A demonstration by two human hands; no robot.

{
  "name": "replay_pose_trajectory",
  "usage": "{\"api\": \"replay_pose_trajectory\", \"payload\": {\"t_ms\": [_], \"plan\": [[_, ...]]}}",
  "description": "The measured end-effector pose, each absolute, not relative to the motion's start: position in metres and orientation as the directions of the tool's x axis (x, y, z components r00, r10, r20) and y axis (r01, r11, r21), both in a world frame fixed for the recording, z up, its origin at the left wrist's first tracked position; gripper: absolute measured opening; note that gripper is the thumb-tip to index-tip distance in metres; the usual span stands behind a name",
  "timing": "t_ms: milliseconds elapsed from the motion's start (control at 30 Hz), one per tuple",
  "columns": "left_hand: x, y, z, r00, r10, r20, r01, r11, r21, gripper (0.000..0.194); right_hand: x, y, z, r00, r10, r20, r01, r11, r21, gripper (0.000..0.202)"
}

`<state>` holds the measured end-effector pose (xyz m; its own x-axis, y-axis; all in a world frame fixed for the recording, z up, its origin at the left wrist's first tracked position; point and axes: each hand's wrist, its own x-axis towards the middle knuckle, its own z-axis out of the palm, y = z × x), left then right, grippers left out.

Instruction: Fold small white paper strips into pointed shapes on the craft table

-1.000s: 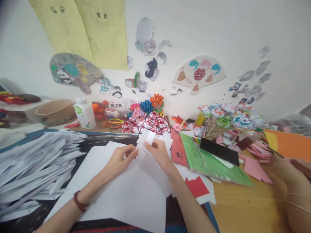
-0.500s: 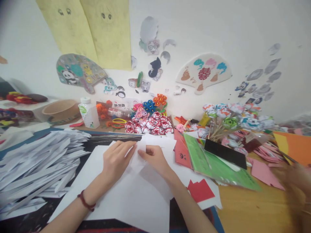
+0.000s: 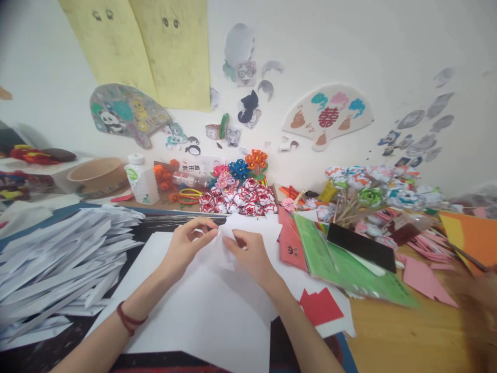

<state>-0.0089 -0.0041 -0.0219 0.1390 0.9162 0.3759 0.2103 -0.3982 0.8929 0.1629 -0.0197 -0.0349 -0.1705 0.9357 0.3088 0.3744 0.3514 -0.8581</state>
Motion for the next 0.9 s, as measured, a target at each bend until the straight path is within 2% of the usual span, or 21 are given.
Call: {"api": "replay_pose_trajectory", "payload": {"t_ms": [167, 300, 500, 633, 900], "plan": [[-0.0119, -0.004, -0.0176, 0.235, 0.939, 0.252, 0.244, -0.307, 0.92, 0.02, 0.1624, -0.0215, -0.0298, -0.155, 0.911, 0.382, 0.432, 0.411, -0.803, 0.035], [-0.0133, -0.0038, -0.0164, 0.245, 0.937, 0.249, 0.278, -0.314, 0.908, 0.018, 0.1633, -0.0218, -0.0292, -0.153, 0.91, 0.385, 0.433, 0.413, -0.802, 0.032], [-0.0144, -0.0032, -0.0176, 0.225, 0.938, 0.262, 0.296, -0.322, 0.899, 0.018, 0.1657, -0.0198, -0.0304, -0.179, 0.933, 0.314, 0.358, 0.359, -0.862, 0.021], [-0.0142, -0.0037, -0.0171, 0.219, 0.944, 0.247, 0.294, -0.305, 0.906, 0.017, 0.167, -0.0188, -0.0305, -0.157, 0.941, 0.3, 0.359, 0.338, -0.87, 0.027], [-0.0142, -0.0052, -0.0195, 0.191, 0.958, 0.215, 0.266, -0.262, 0.928, 0.017, 0.1674, -0.0184, -0.0352, -0.185, 0.937, 0.298, 0.298, 0.342, -0.891, 0.027]]}}
